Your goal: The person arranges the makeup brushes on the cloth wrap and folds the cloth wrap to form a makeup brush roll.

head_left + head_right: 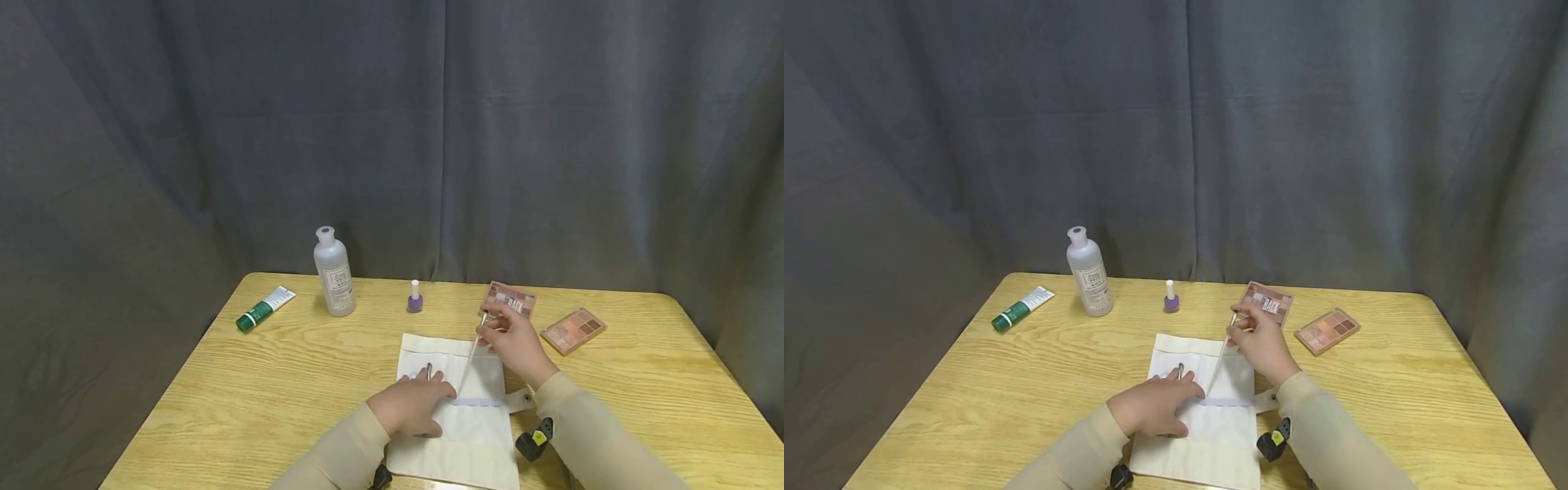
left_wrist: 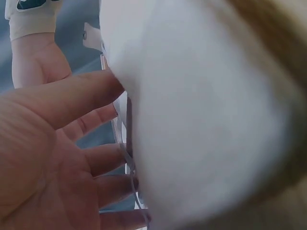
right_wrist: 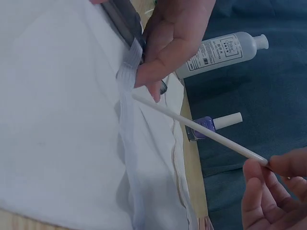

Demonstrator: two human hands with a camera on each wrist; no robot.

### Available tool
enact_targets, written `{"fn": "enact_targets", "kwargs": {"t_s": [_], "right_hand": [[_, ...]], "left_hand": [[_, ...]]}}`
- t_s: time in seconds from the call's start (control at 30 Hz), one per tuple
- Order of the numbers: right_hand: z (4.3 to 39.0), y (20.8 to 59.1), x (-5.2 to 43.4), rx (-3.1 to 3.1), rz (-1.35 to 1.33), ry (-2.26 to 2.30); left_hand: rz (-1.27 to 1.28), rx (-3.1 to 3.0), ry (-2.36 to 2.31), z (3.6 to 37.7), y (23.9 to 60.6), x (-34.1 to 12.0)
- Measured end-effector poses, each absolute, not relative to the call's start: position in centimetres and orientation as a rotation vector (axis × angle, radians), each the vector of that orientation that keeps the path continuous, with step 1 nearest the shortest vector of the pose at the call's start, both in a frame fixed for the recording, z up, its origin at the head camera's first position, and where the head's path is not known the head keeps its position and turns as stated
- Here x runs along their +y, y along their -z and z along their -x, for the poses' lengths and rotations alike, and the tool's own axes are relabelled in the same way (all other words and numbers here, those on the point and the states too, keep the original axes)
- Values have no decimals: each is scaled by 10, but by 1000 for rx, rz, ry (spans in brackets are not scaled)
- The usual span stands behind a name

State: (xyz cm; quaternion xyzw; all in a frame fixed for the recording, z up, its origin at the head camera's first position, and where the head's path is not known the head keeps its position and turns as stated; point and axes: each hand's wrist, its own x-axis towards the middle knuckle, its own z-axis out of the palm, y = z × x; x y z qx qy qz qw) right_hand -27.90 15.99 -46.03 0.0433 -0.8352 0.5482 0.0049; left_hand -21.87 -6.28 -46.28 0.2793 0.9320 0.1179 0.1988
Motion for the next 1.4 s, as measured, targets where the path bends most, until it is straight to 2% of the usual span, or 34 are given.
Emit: {"fn": "enact_targets", "kwargs": {"t_s": [0.77, 1.4], "right_hand": [[269, 471, 146, -2951, -189, -1655], [254, 474, 134, -3160, -401, -1533]], "left_hand": [[-765, 2601, -305, 221, 459, -61], [-760, 2597, -333, 221, 459, -62]]}}
